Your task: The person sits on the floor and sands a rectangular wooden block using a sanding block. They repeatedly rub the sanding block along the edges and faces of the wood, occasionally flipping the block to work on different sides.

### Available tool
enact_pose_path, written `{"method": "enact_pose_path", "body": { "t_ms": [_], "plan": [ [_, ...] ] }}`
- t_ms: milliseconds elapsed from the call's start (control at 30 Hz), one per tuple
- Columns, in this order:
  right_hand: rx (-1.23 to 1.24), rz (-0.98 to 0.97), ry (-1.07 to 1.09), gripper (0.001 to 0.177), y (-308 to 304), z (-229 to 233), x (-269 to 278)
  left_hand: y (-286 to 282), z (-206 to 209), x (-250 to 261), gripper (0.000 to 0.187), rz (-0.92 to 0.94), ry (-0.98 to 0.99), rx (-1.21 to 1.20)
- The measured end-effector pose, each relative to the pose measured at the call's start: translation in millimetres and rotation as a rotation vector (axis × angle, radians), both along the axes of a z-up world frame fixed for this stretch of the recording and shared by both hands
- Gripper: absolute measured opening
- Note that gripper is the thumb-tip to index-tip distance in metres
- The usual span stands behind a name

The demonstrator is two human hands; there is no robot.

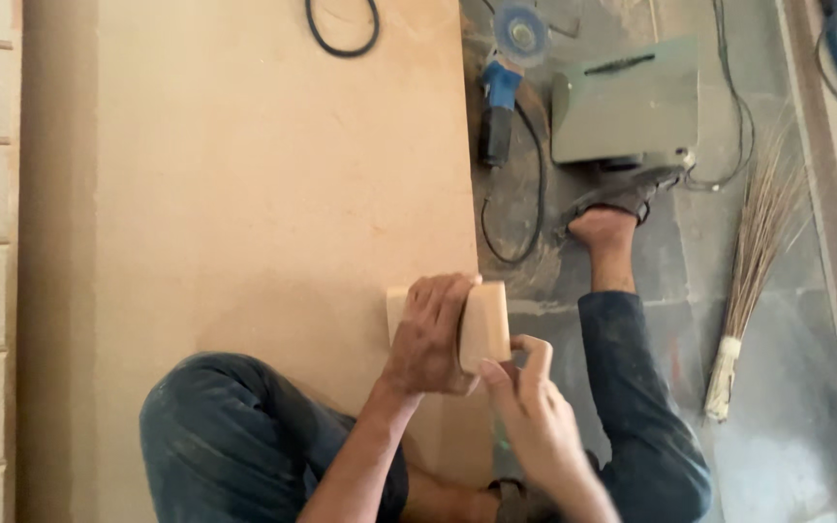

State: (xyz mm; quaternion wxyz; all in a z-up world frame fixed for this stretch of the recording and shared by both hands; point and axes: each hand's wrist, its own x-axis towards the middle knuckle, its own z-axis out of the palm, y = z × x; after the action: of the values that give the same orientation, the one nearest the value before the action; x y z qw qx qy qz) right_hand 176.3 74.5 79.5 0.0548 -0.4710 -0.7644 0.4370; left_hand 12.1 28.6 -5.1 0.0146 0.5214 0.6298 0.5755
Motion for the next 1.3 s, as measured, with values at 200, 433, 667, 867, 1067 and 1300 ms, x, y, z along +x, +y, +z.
{"method": "enact_pose_path", "body": {
  "t_ms": [200,433,667,867,1067,1300],
  "plan": [
    [0.014,-0.225,-0.057,0.05,8,23,15,3,4,-3,0.082,0.016,0.0,-0.025],
    [0.337,0.152,-0.165,0.048,35,19,-68,6,1,-6,0.082,0.046,-0.005,0.01],
    [0.514,0.132,0.003,0.044,66,7,-96,13,-1,-2,0.083,0.054,0.015,-0.027],
    [0.334,0.007,-0.381,0.053,8,-11,12,12,-4,12,0.086,-0.104,0.126,-0.067],
    [0.254,-0.177,-0.067,0.046,12,-4,47,11,2,5,0.089,-0.013,0.084,-0.066],
    [0.432,0.168,-0.182,0.05,79,-11,-67,14,-9,9,0.093,-0.012,0.095,-0.075]
  ]
}}
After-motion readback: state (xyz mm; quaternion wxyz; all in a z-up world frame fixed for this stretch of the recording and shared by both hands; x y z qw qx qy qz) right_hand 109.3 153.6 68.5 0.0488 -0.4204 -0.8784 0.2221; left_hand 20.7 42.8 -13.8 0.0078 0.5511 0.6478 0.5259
